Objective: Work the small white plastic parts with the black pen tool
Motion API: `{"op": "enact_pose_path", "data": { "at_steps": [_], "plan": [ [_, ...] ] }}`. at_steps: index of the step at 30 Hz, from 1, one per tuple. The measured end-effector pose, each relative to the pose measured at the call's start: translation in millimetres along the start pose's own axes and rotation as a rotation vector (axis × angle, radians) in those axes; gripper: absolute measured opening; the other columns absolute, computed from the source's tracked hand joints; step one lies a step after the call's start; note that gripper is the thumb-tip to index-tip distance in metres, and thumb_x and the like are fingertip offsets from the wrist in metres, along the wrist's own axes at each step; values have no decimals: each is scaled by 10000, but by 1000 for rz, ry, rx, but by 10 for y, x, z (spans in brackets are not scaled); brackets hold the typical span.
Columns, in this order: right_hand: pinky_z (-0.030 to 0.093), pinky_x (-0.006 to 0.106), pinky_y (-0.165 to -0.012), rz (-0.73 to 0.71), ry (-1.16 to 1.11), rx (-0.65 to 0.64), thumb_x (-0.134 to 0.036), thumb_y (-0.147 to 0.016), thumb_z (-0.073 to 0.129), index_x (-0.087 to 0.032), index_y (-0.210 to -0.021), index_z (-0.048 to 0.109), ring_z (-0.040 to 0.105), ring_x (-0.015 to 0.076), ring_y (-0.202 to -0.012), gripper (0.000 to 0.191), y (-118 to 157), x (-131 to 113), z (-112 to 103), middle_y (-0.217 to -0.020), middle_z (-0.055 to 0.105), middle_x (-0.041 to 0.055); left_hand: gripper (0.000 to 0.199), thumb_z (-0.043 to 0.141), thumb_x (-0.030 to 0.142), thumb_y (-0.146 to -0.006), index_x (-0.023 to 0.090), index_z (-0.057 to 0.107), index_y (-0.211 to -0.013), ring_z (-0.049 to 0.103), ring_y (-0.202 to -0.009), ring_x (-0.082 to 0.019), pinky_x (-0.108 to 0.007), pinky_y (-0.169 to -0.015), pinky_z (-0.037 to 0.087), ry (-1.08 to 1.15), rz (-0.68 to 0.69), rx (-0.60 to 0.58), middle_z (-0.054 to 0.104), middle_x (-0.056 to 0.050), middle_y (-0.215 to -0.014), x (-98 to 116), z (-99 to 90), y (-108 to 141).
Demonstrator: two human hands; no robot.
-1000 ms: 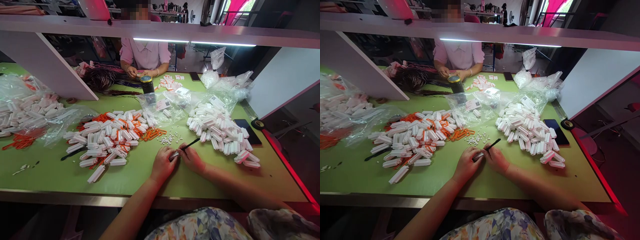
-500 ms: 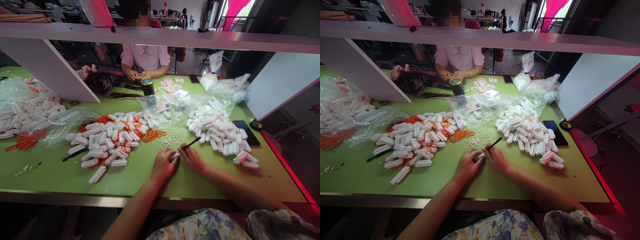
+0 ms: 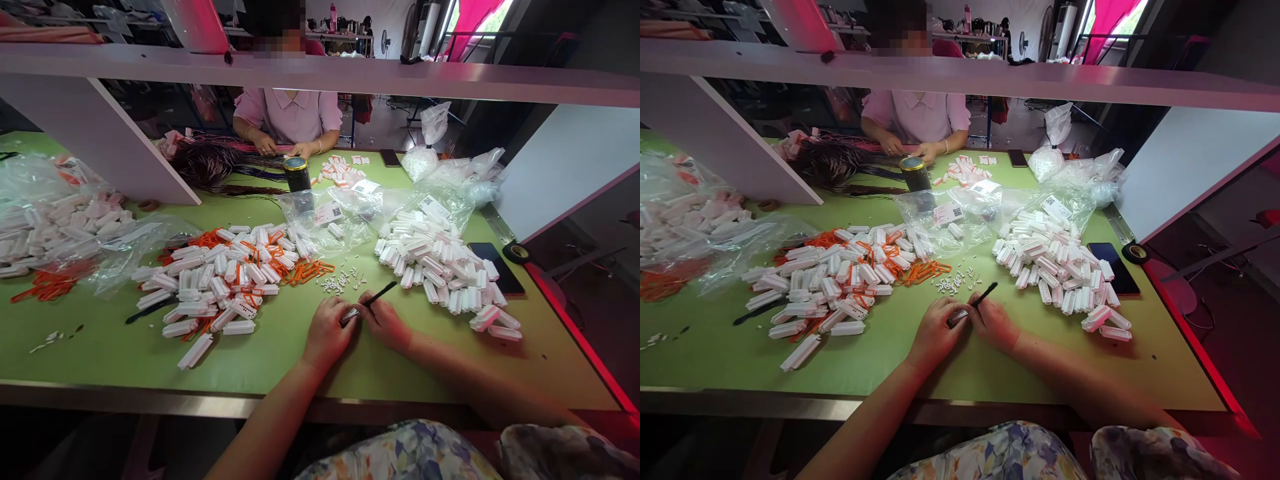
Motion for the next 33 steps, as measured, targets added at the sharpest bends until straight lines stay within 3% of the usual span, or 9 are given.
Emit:
{"op": "enact_pose_path", "data": {
  "at_steps": [6,12,17,28,33],
  "plan": [
    [481,277,-675,-48,141,-77,-290,-1039,406,-217,-880,528,605,178,-680,213,6,-56,93,-754,640,40,85,621,196,-886,217,694,-924,602,-929,-242,-373,-828,502,2,-13,2,671,-61,-933,-26,10,10],
    [509,276,-676,21,-35,17,-336,-1041,408,-236,-880,499,603,170,-697,210,-1,8,-22,-773,618,14,88,640,214,-893,212,708,-949,607,-920,-242,-376,-834,502,3,5,11,674,-58,-913,9,-13,4],
    [522,288,-683,14,-54,8,-321,-1031,429,-237,-882,503,615,177,-704,185,-3,-7,-19,-783,632,19,106,632,214,-897,226,719,-956,612,-919,-241,-375,-836,504,11,1,13,673,-57,-914,14,-22,2],
    [478,287,-669,-56,161,-78,-315,-1050,391,-216,-891,528,611,186,-681,232,8,-80,119,-752,641,47,154,611,150,-872,224,716,-957,590,-940,-249,-379,-836,508,-34,30,-47,647,-69,-949,18,-37,15],
    [487,275,-674,5,6,-24,-334,-1039,418,-231,-867,507,601,172,-683,220,4,-30,34,-755,621,16,195,639,182,-875,243,748,-1025,582,-916,-238,-368,-824,499,-15,29,-65,634,-52,-892,7,-62,12]
  ]
}}
Point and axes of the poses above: each hand's wrist, its own y-axis away from the middle knuckle, its own z-axis out of the palm, x = y × z, the point moved 8 cm from there along -y, towards the middle knuckle
